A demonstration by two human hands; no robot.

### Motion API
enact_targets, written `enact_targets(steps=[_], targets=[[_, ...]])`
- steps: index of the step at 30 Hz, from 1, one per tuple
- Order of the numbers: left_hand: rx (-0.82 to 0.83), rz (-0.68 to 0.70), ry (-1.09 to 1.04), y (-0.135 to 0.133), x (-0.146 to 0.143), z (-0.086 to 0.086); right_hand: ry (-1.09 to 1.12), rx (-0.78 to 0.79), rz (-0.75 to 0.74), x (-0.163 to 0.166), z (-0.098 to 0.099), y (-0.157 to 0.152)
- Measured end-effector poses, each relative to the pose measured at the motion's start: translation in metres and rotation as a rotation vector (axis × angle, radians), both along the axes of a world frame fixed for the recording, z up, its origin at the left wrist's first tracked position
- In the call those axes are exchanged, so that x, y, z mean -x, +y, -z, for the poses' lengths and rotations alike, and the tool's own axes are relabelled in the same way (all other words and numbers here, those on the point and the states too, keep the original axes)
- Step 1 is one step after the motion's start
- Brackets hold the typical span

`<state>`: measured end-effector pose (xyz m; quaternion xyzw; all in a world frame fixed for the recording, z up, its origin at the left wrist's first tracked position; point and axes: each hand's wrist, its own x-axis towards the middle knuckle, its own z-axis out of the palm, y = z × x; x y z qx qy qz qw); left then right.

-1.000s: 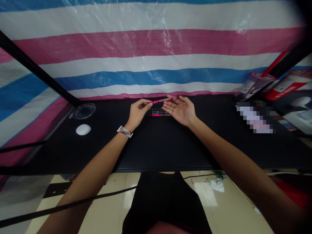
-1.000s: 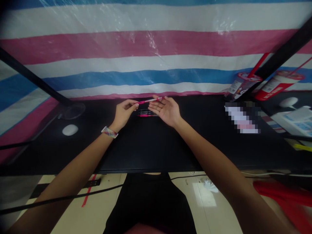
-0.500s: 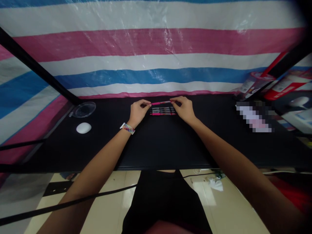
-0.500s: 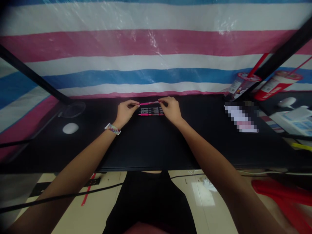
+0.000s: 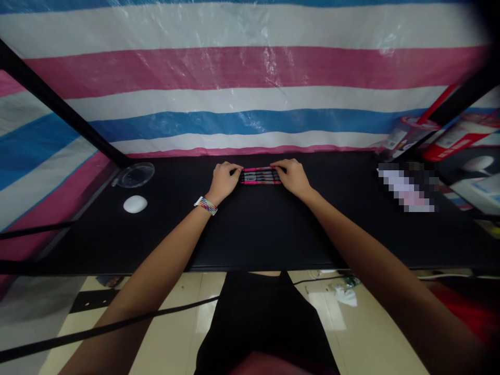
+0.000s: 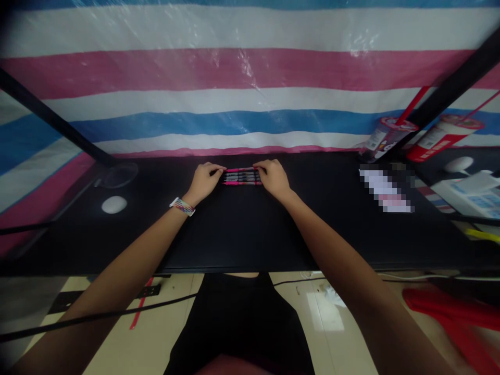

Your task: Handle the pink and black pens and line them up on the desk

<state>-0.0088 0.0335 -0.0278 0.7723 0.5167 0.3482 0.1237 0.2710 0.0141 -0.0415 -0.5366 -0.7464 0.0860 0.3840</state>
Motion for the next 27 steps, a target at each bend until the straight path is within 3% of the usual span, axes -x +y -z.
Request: enact_targets(steps=[19,23,27], targets=[[0.011,0.014,0.027,-0.006,-0.003,-0.001,-0.048,0.010,0.022,0.005,0.000,-0.003],[-0.019,0.036,-0.104,-0.004,-0.002,0.005,0.038,-0.026,0.069,0.004,0.003,-0.001],[0.078,0.080,-0.367,0.001,-0.003,0.010,0.271,0.011,0.150,0.005,0.007,0.008]])
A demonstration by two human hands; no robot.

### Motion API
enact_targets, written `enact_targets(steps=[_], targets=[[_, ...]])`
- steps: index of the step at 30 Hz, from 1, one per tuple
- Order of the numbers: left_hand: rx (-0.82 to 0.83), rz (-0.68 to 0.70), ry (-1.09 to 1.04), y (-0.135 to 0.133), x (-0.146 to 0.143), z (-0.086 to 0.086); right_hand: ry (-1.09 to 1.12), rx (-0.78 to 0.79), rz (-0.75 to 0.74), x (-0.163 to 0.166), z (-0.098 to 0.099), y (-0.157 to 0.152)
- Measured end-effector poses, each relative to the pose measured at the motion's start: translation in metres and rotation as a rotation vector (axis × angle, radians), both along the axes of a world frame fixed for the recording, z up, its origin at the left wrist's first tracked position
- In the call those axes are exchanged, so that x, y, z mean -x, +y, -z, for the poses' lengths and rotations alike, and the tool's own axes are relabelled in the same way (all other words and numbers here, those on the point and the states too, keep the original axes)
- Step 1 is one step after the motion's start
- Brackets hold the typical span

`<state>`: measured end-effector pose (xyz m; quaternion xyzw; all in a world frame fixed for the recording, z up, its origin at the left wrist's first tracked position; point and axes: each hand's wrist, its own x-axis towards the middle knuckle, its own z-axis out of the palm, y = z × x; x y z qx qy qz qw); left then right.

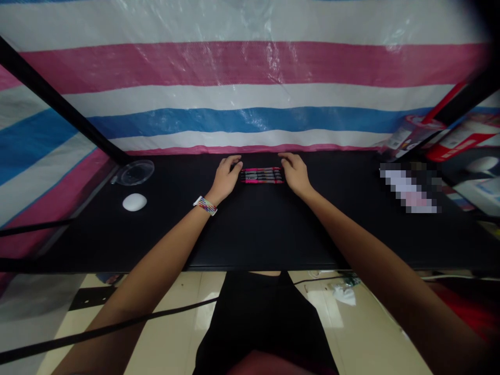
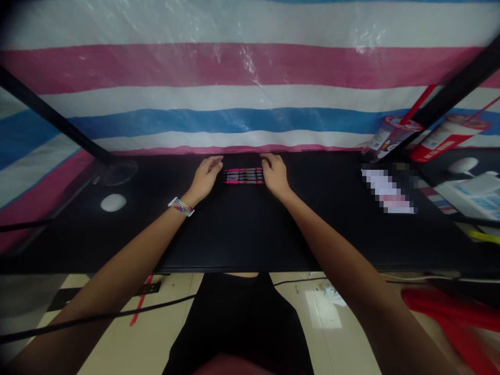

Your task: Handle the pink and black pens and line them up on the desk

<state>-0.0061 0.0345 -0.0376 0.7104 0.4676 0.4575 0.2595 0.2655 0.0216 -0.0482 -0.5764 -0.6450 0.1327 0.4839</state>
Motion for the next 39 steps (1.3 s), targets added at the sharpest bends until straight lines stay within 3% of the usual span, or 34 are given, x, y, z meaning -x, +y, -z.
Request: enact_targets(steps=[6,11,19,24,29,39], targets=[[0.170,0.092,-0.266,0.004,-0.015,0.005,0.281,0.066,-0.040,0.018,0.010,0.007],[0.179,0.221,-0.351,0.000,-0.025,0.003,0.181,0.043,-0.097,0.027,0.010,0.002],[0.184,0.239,-0.339,-0.006,-0.023,0.001,0.220,0.029,-0.106,0.027,-0.001,-0.008],[0.103,0.139,-0.311,-0.002,-0.018,0.006,-0.027,-0.092,-0.166,0.025,-0.018,-0.029],[0.103,0.051,-0.250,-0.006,-0.009,0.000,-0.297,-0.242,-0.385,0.028,-0.028,-0.045],[0.049,0.032,-0.121,-0.017,-0.009,-0.014,-0.460,-0.137,-0.526,0.031,-0.039,-0.053]])
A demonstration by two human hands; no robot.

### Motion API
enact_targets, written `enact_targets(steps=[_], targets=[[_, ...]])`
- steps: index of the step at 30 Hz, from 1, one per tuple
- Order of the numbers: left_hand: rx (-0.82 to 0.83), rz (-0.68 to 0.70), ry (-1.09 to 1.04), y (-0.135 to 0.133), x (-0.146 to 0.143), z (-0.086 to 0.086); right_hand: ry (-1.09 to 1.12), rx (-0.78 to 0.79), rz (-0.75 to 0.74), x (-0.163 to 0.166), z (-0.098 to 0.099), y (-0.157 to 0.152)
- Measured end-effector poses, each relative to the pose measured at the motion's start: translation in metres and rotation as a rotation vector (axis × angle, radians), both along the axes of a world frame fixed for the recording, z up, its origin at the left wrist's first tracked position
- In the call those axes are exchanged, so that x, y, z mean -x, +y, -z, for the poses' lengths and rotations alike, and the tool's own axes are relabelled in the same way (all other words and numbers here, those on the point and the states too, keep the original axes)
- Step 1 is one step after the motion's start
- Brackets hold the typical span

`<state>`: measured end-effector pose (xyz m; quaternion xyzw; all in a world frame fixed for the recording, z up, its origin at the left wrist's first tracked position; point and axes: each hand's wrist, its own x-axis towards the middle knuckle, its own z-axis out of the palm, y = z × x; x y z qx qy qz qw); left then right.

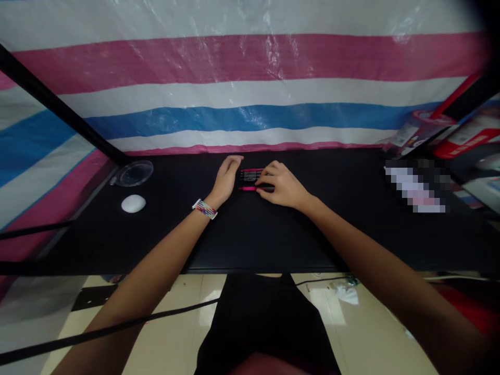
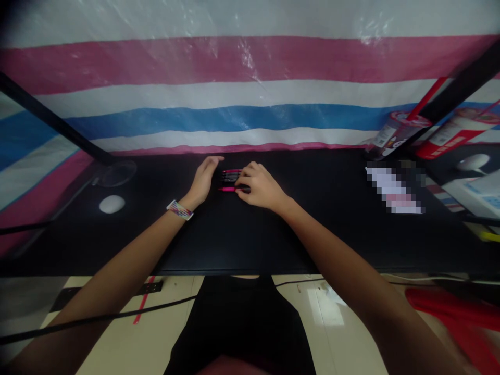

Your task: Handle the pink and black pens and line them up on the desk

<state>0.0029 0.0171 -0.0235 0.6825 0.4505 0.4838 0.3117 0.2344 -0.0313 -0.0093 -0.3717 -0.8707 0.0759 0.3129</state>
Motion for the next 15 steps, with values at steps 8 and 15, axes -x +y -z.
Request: enact_targets(steps=[8,15], targets=[[-0.195,0.095,0.137,-0.011,-0.002,-0.009,0.144,0.082,0.000,0.000,0.005,0.000],[-0.219,0.127,0.227,-0.023,-0.004,-0.023,0.353,0.081,0.183,-0.003,0.001,0.003]])
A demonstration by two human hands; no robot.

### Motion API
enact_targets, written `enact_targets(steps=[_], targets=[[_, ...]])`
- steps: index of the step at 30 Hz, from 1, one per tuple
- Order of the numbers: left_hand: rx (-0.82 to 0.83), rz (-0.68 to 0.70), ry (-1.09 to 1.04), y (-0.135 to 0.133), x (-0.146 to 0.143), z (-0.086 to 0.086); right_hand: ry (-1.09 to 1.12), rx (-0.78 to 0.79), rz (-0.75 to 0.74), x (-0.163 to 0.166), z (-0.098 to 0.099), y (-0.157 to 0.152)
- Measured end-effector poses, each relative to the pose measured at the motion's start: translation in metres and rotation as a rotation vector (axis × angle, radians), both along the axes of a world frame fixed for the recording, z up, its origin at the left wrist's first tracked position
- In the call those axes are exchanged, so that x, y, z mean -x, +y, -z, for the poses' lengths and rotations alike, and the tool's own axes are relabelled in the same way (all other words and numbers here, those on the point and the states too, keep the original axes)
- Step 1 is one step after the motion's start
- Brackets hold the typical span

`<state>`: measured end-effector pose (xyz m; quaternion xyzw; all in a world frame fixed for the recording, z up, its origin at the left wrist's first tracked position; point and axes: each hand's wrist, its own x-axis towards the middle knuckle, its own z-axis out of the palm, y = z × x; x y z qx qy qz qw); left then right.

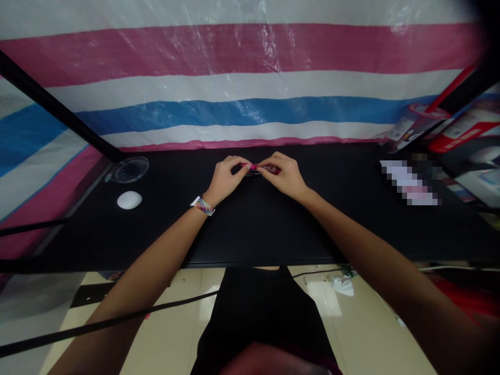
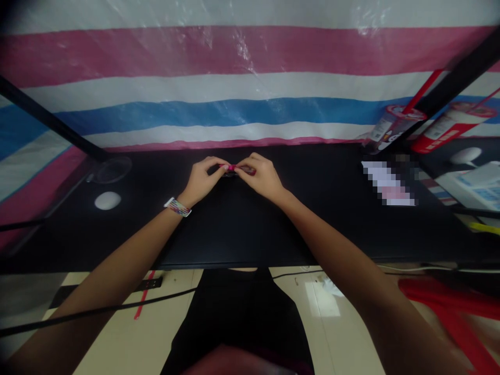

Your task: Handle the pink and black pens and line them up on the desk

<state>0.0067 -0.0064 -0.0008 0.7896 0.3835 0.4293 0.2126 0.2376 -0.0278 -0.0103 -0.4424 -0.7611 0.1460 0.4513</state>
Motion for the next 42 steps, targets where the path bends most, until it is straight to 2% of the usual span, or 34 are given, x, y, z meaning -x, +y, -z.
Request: enact_targets(steps=[3,8,11,20,25,31,38,42], targets=[[-0.001,-0.013,-0.072,0.001,0.000,0.000,0.160,0.068,0.011,0.000,-0.001,0.003],[0.042,-0.034,-0.202,0.010,0.003,0.005,0.567,0.374,-0.058,-0.002,-0.001,0.009],[0.028,-0.034,-0.236,0.015,0.006,0.007,0.713,0.445,-0.101,-0.003,-0.002,0.011],[0.012,-0.056,-0.200,0.015,0.006,0.007,0.791,0.464,-0.148,-0.001,0.000,0.012],[0.031,-0.089,-0.169,0.017,0.007,0.010,0.763,0.461,-0.145,-0.001,0.002,0.012],[0.048,-0.024,-0.282,0.019,0.007,0.010,0.852,0.464,-0.140,-0.005,0.005,0.017],[0.142,-0.070,-0.241,0.018,0.008,0.006,0.893,0.470,-0.141,-0.007,0.005,0.018],[0.099,-0.021,-0.302,0.018,0.008,0.005,0.904,0.481,-0.126,-0.007,0.004,0.018]])
